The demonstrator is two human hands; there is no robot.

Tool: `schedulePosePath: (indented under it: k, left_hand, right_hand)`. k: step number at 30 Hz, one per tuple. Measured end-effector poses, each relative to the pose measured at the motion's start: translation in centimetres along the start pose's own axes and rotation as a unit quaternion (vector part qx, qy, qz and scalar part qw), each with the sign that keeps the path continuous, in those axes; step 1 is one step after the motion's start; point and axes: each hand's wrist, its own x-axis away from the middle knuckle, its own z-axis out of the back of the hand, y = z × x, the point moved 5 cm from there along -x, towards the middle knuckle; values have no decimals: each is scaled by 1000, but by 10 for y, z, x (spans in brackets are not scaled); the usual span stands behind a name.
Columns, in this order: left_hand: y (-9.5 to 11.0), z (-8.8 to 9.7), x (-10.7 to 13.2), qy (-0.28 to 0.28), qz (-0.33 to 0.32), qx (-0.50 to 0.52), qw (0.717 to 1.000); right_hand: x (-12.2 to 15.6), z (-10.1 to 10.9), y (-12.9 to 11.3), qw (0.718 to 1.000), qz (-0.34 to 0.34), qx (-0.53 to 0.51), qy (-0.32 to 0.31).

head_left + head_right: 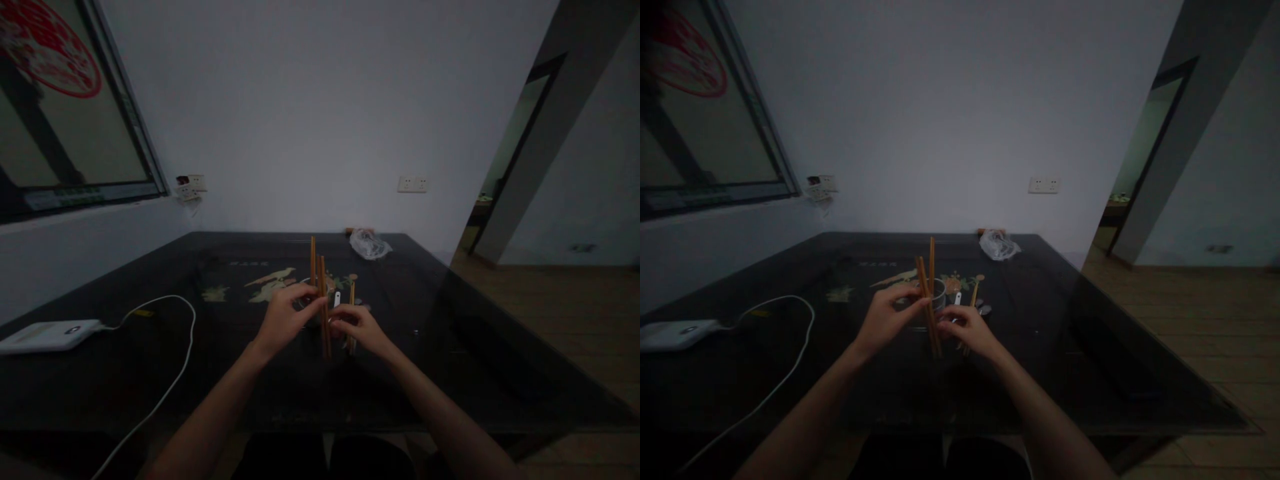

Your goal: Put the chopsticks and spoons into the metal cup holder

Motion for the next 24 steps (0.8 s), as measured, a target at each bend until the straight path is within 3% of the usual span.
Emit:
schedulePosePath:
  k: [10, 14, 18, 24]
  left_hand:
    - [-3, 67, -41, 127, 17, 26, 991]
    - [-5, 80, -62, 168, -1, 22, 985]
    - [-22, 76, -84, 156, 0, 11, 988]
    - [-62, 48, -100, 114, 19, -10, 993]
  right_hand:
    - [-33, 29, 4, 979, 44, 87, 178]
    - [-49, 27, 22, 978, 44, 113, 172]
    - [-61, 16, 43, 981, 21, 136, 138]
    - [-69, 8, 51, 979, 22, 151, 132]
